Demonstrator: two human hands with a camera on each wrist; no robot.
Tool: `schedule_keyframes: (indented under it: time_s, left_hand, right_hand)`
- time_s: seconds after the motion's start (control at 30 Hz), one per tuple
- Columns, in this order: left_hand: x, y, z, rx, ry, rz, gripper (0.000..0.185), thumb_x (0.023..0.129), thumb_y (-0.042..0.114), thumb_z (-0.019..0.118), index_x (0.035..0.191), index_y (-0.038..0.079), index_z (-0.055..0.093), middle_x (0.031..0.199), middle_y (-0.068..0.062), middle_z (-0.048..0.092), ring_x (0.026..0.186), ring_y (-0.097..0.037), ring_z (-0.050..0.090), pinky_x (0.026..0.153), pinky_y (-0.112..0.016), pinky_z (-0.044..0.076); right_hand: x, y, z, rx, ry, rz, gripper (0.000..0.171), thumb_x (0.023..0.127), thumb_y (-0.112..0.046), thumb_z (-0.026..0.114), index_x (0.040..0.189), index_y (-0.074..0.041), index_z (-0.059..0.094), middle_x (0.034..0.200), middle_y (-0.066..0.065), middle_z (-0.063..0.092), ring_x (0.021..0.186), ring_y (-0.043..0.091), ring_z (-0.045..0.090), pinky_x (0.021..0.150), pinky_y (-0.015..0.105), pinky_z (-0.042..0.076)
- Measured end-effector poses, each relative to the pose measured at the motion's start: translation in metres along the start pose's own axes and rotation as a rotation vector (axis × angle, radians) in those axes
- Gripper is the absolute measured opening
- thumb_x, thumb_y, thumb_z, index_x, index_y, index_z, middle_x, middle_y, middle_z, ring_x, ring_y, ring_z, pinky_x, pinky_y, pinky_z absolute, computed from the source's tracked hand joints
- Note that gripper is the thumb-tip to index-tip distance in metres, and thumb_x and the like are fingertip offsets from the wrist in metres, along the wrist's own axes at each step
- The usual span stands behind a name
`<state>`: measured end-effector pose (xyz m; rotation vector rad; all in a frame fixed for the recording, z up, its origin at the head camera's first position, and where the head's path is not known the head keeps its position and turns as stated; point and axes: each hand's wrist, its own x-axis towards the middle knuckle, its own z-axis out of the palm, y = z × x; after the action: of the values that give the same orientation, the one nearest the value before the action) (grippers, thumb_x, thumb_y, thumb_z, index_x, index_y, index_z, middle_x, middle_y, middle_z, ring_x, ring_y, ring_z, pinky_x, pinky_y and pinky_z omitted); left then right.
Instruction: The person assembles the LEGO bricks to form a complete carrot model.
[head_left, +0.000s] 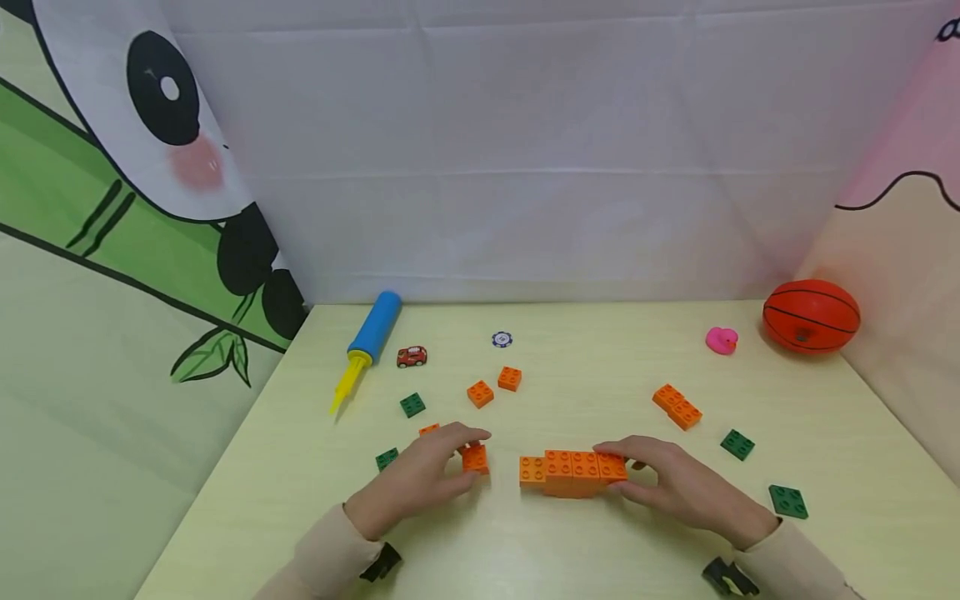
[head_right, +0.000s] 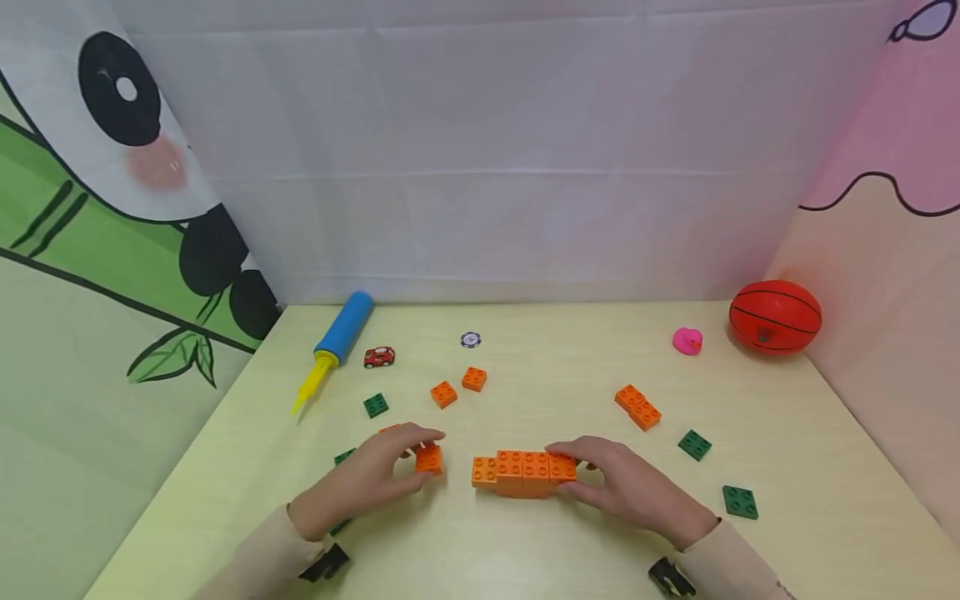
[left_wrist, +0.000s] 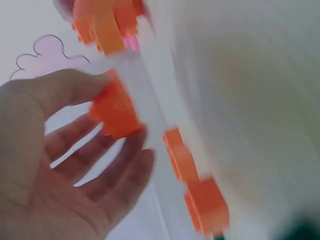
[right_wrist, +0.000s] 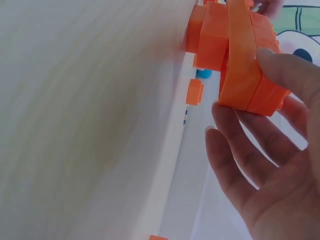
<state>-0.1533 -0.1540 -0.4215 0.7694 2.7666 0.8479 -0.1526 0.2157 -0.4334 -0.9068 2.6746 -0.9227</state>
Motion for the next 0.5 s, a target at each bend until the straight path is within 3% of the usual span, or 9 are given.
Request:
schedule_keyframes:
  time_s: [0.13, 0.27, 0.5]
  left_hand:
    - [0.011, 0.017, 0.014, -0.096, 0.049, 0.089, 0.048, 0.095, 0.025, 0.069, 0.140, 0.016, 0.055, 0.126, 0.010, 0.061, 0.105, -0.008, 0.056, 0.093, -0.035, 0.053]
    - [0.020, 0.029, 0.026, -0.112, 0.059, 0.167, 0.049, 0.095, 0.027, 0.069, 0.141, 0.016, 0.055, 0.129, 0.009, 0.061, 0.106, -0.008, 0.055, 0.094, -0.035, 0.053]
    - [0.027, 0.033, 0.033, -0.094, 0.023, 0.194, 0.048, 0.096, 0.029, 0.068, 0.141, 0.017, 0.055, 0.129, 0.010, 0.060, 0.107, -0.006, 0.056, 0.094, -0.030, 0.052]
  right_hand:
    - [0.000, 0.001, 0.000, 0.001, -0.006, 0.008, 0.050, 0.093, -0.033, 0.071, 0.140, -0.025, 0.058, 0.129, -0.011, 0.062, 0.105, 0.007, 0.058, 0.087, 0.032, 0.055]
    - [0.000, 0.000, 0.000, 0.009, -0.010, 0.016, 0.050, 0.093, -0.034, 0.071, 0.140, -0.025, 0.058, 0.129, -0.011, 0.062, 0.105, 0.007, 0.058, 0.087, 0.033, 0.055]
    - [0.000, 0.000, 0.000, 0.022, -0.004, 0.005, 0.049, 0.093, -0.031, 0.072, 0.140, -0.024, 0.058, 0.129, -0.011, 0.062, 0.107, 0.008, 0.059, 0.087, 0.033, 0.055]
